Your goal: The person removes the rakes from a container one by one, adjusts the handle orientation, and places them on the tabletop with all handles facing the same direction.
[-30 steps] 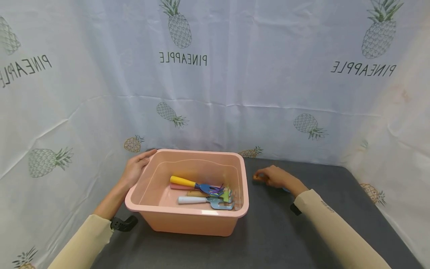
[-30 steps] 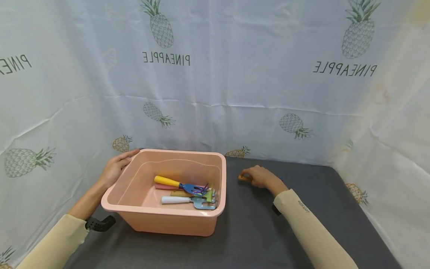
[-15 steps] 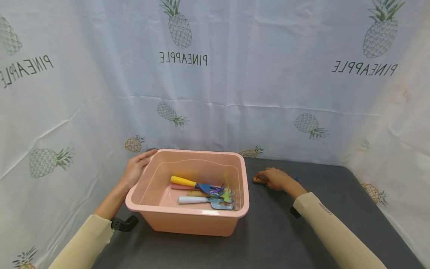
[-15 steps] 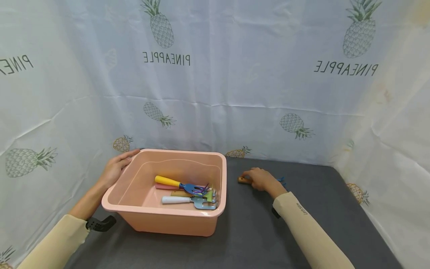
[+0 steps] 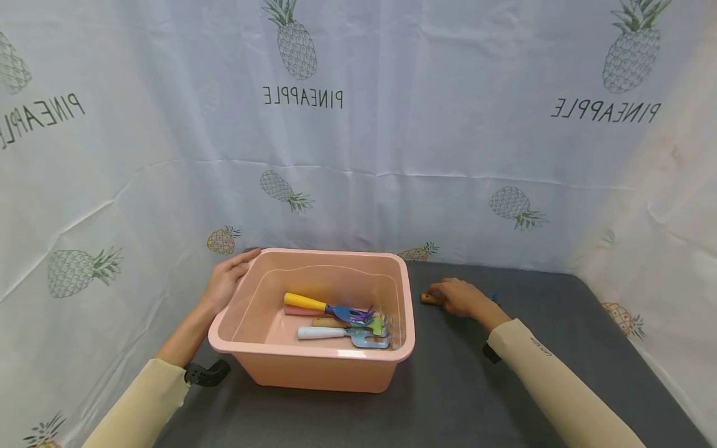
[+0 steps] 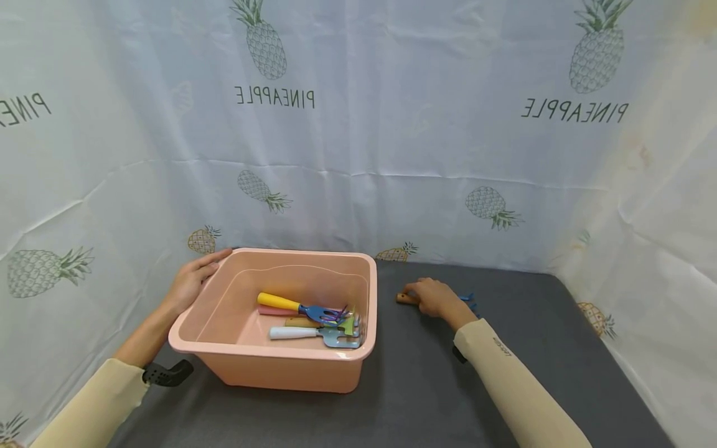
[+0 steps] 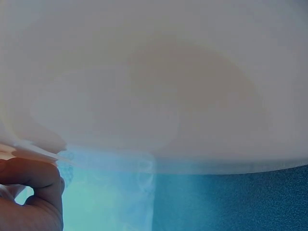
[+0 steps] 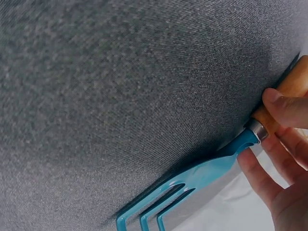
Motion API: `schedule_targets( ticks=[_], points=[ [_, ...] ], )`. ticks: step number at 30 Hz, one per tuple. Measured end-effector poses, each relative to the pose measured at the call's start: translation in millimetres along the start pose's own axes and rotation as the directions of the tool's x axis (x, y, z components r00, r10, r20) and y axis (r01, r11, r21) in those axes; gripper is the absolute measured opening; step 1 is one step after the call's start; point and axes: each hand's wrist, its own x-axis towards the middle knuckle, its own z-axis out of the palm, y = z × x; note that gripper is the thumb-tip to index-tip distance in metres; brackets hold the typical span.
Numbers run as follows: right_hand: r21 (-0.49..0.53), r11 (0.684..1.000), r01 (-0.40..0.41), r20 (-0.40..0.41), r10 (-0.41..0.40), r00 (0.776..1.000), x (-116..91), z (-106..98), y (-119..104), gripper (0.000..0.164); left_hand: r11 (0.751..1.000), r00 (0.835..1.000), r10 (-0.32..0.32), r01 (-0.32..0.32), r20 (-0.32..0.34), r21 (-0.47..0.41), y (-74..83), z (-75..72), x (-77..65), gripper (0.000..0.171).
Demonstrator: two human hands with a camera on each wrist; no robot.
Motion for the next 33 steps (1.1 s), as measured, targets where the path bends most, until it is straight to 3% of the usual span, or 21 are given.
schedule_targets(
  ticks=[10,17,25,33],
  points=[
    [0.023,1.000,0.008,0.020,-0.009,1.000,0,-3,0,0.037,1.000,1.000,-0.006,0.006,0.005,-0.006,-0.9,-1.1,0.2,0.045],
    [0.114,0.993,0.005,0.047,-0.010,0.999,2,-14,4,0.038,1.000,1.000,-0.004,0.004,0.007,-0.004,0.8,-1.9,-0.9,0.046],
    [0.147,0.988,0.037,0.027,-0.041,0.999,1,-46,3,0.041,1.000,1.000,0.009,-0.009,0.002,-0.012,2.1,-1.0,0.1,0.046],
    [0.124,0.991,0.048,0.018,-0.051,0.999,-4,-97,-20,0.043,1.000,1.000,0.017,-0.016,0.009,-0.025,1.1,-1.0,2.1,0.045]
  ],
)
